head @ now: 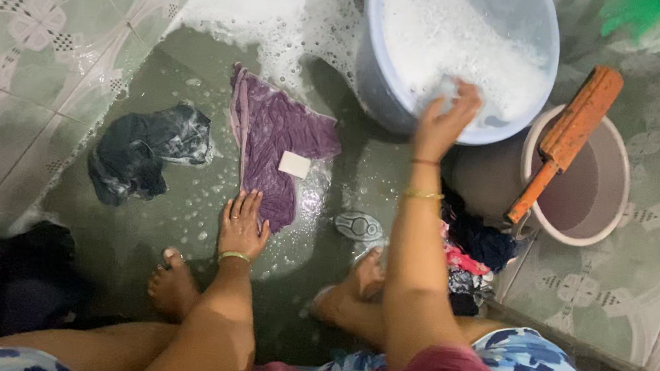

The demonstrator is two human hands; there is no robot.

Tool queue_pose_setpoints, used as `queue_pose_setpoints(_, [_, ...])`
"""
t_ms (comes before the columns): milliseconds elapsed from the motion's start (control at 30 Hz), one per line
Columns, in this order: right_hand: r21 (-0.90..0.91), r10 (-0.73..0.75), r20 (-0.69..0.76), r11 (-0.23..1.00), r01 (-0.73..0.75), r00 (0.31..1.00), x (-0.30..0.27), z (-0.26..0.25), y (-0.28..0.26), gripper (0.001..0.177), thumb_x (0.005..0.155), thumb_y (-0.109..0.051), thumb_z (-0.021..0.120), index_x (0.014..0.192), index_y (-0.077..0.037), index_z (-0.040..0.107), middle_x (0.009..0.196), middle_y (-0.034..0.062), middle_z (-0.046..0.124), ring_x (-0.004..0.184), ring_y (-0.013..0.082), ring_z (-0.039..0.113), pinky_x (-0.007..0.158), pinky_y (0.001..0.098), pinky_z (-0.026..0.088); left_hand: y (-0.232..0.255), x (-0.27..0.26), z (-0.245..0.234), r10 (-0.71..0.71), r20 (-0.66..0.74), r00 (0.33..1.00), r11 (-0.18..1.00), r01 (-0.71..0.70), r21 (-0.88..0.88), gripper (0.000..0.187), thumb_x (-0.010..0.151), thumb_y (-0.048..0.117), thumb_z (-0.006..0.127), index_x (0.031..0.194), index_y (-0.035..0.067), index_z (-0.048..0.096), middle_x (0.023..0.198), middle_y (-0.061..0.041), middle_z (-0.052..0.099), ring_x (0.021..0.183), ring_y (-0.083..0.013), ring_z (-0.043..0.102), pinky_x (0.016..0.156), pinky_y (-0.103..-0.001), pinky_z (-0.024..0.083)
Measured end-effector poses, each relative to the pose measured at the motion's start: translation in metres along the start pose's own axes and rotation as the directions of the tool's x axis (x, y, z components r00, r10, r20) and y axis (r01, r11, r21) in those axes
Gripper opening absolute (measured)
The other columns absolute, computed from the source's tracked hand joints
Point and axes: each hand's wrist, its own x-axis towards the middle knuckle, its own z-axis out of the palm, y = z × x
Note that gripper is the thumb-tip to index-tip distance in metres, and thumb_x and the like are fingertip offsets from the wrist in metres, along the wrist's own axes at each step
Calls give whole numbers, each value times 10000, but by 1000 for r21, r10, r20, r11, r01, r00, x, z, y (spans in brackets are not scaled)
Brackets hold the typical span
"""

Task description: The person washes clothes by hand in a tiled room. They scrub a black garment and a purple garment on the wet floor using a bar of soap, then rinse them in a bucket of soapy water.

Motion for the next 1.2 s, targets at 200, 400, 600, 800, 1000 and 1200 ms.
queue_pose_setpoints(200, [-323,153,232,944,-72,961,41,7,49,414,939,-83,567,1353,-64,584,1322,167,624,1211,353,603,1080,461,464,2,2,-6,1,-7,1000,1000,-1,24,741,939,453,473,1593,148,302,1654,-24,297,1539,-228,200,1261,-461,129])
queue_pose_setpoints(400, [270,-224,742,963,24,632,-93,75,-91,451,968,-178,556,1415,-119,556,1368,128,621,1170,293,642,1020,416,531,1,3,-7,-13,47,999,1000,14,-19,735,932,456,487,1582,157,319,1642,-18,311,1539,-234,206,1259,-470,133])
queue_pose_setpoints(600, [611,-689,725,631,478,-17,-201,119,-125,510,935,-81,542,1433,-180,578,1453,57,622,1209,235,642,940,372,560,-3,2,9,-24,21,999,997,25,-79,714,903,452,531,1535,149,396,1610,-30,373,1518,-253,271,1256,-485,171])
queue_pose_setpoints(800, [-53,258,766,938,-342,589,-153,127,-139,353,1008,-245,673,1327,-109,608,1193,139,667,1107,268,623,1024,450,510,-2,2,6,-10,-48,999,998,7,-64,707,908,427,541,1539,133,419,1597,-39,394,1494,-260,308,1244,-496,193])
queue_pose_setpoints(1000, [464,-438,772,884,63,461,-187,92,-187,391,846,-298,675,1206,-147,666,1124,117,727,1092,290,661,1110,556,395,-3,3,10,-26,36,999,993,30,-114,686,921,445,530,1530,142,432,1596,-28,388,1499,-247,292,1262,-502,175])
queue_pose_setpoints(1200, [186,-29,719,971,-151,694,-169,140,-159,422,932,-160,652,1353,-141,635,1318,139,659,1309,308,561,1248,526,406,-1,0,7,-13,-65,998,996,8,-84,706,887,421,545,1524,136,442,1593,-31,411,1510,-260,281,1239,-494,188])
